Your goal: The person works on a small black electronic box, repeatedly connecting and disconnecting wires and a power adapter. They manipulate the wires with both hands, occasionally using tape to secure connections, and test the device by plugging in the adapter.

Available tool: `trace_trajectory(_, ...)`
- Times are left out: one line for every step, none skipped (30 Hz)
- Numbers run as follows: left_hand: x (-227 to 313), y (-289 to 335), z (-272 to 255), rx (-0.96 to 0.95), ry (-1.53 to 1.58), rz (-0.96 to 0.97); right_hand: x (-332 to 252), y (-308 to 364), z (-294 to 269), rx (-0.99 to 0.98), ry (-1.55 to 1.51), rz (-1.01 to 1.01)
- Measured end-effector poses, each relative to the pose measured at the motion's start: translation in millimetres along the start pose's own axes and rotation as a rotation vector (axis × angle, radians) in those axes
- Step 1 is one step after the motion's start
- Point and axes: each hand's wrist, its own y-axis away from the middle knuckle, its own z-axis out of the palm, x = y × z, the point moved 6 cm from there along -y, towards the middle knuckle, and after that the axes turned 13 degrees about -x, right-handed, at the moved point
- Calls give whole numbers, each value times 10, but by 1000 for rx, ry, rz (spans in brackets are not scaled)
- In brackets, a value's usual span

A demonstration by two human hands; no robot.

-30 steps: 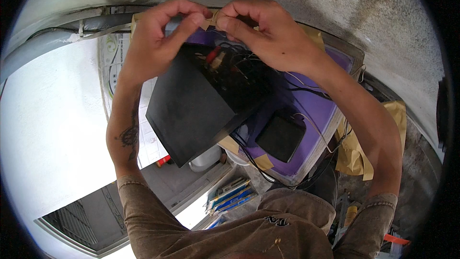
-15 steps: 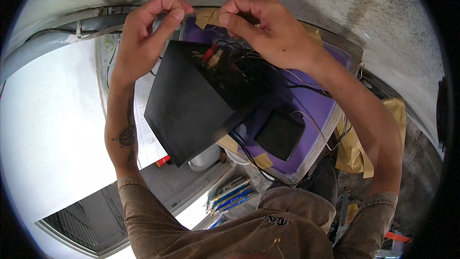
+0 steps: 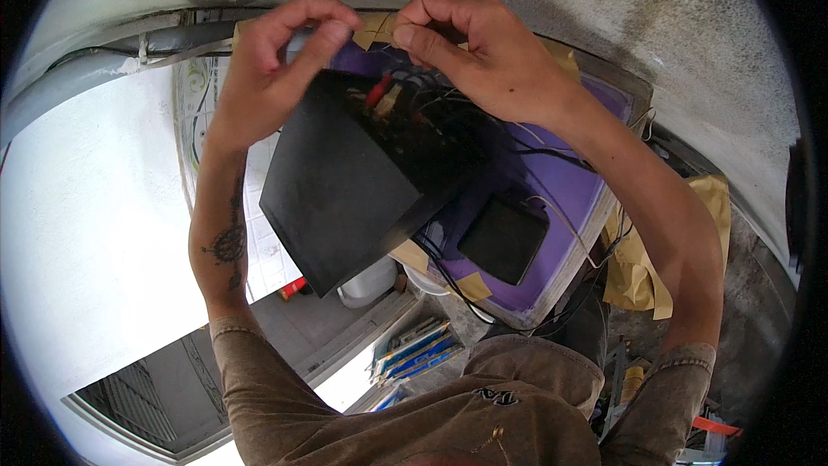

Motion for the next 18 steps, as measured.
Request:
trace_trajectory(5,0,50,-42,-9,-6,-5,-11,10,8,12,-25)
trace_trajectory(9,-5,92,-84,-18,-10,-8,-22,17,14,27,-51)
trace_trajectory(10,-13,97,-76,-12,-6,9,-30,21,21,47,-48)
trace_trajectory(6,-27,106,-71,-4,-1,6,-30,13,48,35,-87)
trace_trajectory(-4,-40,116,-66,10,2,19,-27,1,77,29,-96)
trace_trajectory(-11,-53,124,-63,-2,7,27,-17,-18,107,23,-105)
trace_trajectory(-18,-62,125,-61,-11,10,42,-8,-16,92,15,-91)
trace_trajectory(-26,-67,121,-53,-24,12,49,3,-18,78,8,-77)
trace_trajectory(-39,-70,126,-65,-17,9,59,17,-21,68,6,-39)
trace_trajectory(-51,-69,126,-72,-16,5,35,36,-33,67,-55,-61)
trace_trajectory(-66,-64,124,-80,-13,0,18,55,-51,70,-111,-60)
trace_trajectory(-108,-41,103,-81,-10,-69,-5,68,-77,75,-166,-61)
trace_trajectory(-121,-38,91,-118,-34,-70,8,82,-106,81,-114,32)
trace_trajectory(-134,-38,71,-160,-66,-68,19,97,-150,87,-61,124)
trace_trajectory(-154,-38,50,-195,-101,-65,36,122,-197,93,-10,217)
trace_trajectory(-207,-29,71,-226,-81,-82,38,141,-223,41,22,269)
trace_trajectory(-239,-29,103,-283,-51,-50,48,158,-245,-12,54,321)
trace_trajectory(-270,-29,134,-333,-23,-13,67,180,-252,-67,87,371)
